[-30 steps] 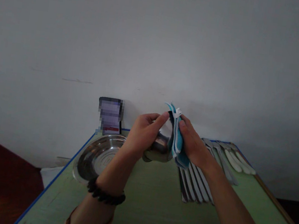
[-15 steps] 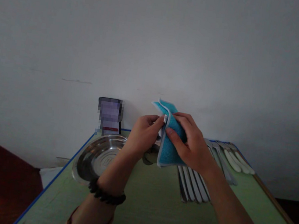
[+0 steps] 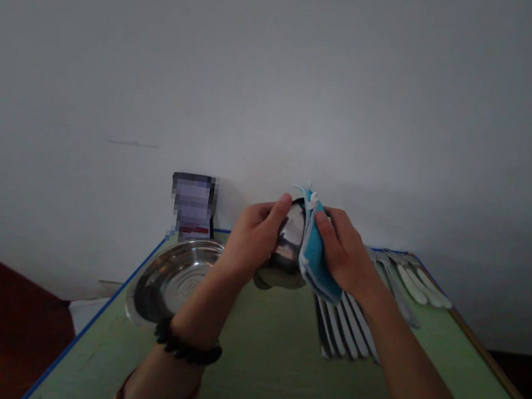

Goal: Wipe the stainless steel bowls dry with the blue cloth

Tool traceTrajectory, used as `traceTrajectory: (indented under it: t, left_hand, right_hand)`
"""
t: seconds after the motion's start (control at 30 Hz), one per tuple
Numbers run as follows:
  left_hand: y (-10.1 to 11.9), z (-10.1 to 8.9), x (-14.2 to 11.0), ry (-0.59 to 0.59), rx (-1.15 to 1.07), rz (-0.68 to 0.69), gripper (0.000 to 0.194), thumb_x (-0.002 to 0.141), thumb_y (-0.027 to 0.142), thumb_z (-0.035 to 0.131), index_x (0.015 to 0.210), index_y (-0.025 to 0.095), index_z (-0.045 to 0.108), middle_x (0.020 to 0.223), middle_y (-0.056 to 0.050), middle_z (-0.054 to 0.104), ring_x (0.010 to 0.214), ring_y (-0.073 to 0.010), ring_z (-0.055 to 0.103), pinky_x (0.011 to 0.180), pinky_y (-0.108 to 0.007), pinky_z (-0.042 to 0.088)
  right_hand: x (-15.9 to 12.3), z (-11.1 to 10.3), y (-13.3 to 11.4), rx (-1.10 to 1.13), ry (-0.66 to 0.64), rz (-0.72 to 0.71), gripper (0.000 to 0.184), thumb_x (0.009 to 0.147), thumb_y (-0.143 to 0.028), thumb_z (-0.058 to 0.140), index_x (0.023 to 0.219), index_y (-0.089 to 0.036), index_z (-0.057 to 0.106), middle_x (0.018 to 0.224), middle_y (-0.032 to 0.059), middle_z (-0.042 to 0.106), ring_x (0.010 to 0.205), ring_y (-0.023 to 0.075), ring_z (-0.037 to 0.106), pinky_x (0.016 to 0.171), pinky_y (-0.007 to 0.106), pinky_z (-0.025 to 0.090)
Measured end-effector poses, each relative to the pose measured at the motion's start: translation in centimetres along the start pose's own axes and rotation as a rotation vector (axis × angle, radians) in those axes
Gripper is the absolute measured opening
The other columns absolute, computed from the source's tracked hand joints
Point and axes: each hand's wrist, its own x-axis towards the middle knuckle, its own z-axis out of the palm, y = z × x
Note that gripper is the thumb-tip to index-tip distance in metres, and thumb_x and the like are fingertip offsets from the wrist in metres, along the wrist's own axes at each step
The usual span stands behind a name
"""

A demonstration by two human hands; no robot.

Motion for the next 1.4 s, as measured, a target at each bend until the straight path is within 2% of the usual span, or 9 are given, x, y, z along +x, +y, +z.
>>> traceTrajectory:
  t: [0.13,0.33,0.53,0.73,0.93,1.4]
  left_hand:
    - [0.26,-0.02,-0.04,0.039,-0.198,-0.041,0.039,0.075,0.051,0.053,0.059,0.016,0.052,0.047,0.005,0.043,0.04,-0.0066,0.043,0.039,-0.018,0.029]
    - [0.24,0.01,0.06,-0.012,-0.322,-0.077,0.032,0.074,0.045,0.057,0.063,0.015,0.055,0.051,0.005,0.049,0.042,-0.0064,0.046,0.042,-0.018,0.038]
    - [0.26,0.03,0.23,0.129,-0.294,-0.087,0.032,0.074,0.046,0.055,0.062,0.016,0.053,0.048,0.006,0.05,0.038,-0.007,0.044,0.036,-0.018,0.037]
    - [0.69,0.2,0.11,0.088,-0.297,-0.129,0.039,0.07,0.055,0.056,0.061,0.017,0.054,0.046,0.006,0.049,0.035,-0.0073,0.044,0.035,-0.02,0.038]
    - [0.62,0.21,0.11,0.1,-0.319,-0.181,0.039,0.067,0.055,0.059,0.06,0.017,0.054,0.047,0.005,0.048,0.035,-0.0075,0.045,0.034,-0.02,0.039]
    - [0.88,0.12,0.01,0.119,-0.318,-0.173,0.037,0.067,0.053,0.061,0.06,0.018,0.054,0.047,0.006,0.052,0.036,-0.0074,0.046,0.035,-0.019,0.039]
  right_hand:
    - [0.15,-0.12,0.1,0.035,0.089,0.001,0.041,0.091,-0.047,0.025,0.102,-0.02,0.053,0.101,0.0094,0.056,0.1,0.0227,0.051,0.09,0.042,0.037]
    - [0.13,-0.19,0.09,0.032,0.178,0.001,0.041,0.09,-0.047,0.026,0.108,-0.019,0.051,0.108,0.0108,0.055,0.104,0.0229,0.05,0.092,0.043,0.036]
    - [-0.06,0.47,-0.1,0.046,0.154,-0.057,0.039,0.091,-0.043,0.03,0.114,-0.018,0.049,0.113,0.0107,0.054,0.109,0.0211,0.048,0.097,0.041,0.033]
    - [-0.18,0.59,-0.35,0.037,0.154,-0.107,0.038,0.091,-0.041,0.031,0.114,-0.017,0.048,0.112,0.0109,0.054,0.107,0.0201,0.048,0.096,0.039,0.034]
    - [-0.15,0.46,-0.39,0.04,0.143,-0.102,0.037,0.091,-0.04,0.031,0.114,-0.018,0.048,0.113,0.0105,0.054,0.108,0.0199,0.048,0.096,0.039,0.034]
    - [-0.26,0.47,-0.42,0.062,0.136,-0.101,0.034,0.091,-0.041,0.031,0.112,-0.021,0.048,0.11,0.0091,0.054,0.106,0.0207,0.048,0.095,0.042,0.035]
